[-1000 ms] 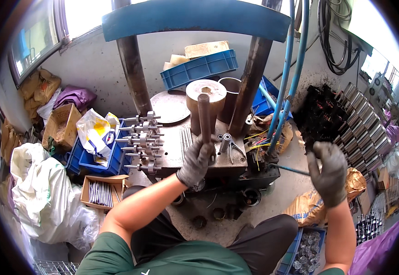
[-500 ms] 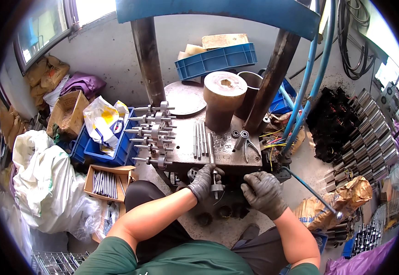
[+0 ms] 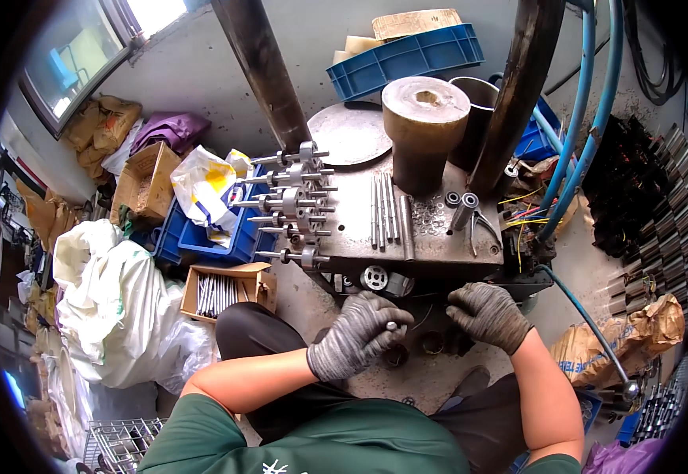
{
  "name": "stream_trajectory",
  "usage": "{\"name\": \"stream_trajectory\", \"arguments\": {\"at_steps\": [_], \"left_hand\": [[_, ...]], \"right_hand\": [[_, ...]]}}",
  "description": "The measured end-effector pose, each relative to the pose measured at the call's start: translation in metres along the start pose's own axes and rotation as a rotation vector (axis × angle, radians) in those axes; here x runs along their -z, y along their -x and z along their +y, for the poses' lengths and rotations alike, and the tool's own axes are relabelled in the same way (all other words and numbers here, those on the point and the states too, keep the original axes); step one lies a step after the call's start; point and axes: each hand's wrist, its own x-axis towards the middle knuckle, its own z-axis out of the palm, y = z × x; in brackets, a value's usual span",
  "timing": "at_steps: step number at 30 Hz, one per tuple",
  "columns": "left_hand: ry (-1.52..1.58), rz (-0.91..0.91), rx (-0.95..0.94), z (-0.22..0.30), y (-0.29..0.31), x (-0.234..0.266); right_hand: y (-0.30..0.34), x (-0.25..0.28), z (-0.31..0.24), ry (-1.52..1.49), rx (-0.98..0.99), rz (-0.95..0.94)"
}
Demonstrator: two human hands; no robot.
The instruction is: The person inserts metal pins into a circular component and uses a manual press machine to push them in. They repeat the process for several units, placing finished parts into a blue crate.
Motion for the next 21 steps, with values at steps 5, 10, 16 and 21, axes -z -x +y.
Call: {"name": "stream_trajectory", "arguments": {"at_steps": [5, 10, 16, 21], "left_hand": [[0.870, 0.601, 0.464, -0.027, 0.018, 0.035], [1.412, 1.017, 0.817, -0.100, 0.025, 0.084], [1.311, 1.091, 0.854, -0.103, 0.018, 0.087], [1.188, 1.185, 0.915, -0.086, 0.037, 0.052]], "right_hand": [[-0.003, 0.001, 0.001, -0.015, 0.023, 0.007], [-0.010, -0.001, 0.004, -0.014, 0.039, 0.013], [-0.018, 0.002, 0.003, -0.057, 0.038, 0.087], [-0.033, 0.017, 0.000, -0.046, 0.015, 0.424]]}}
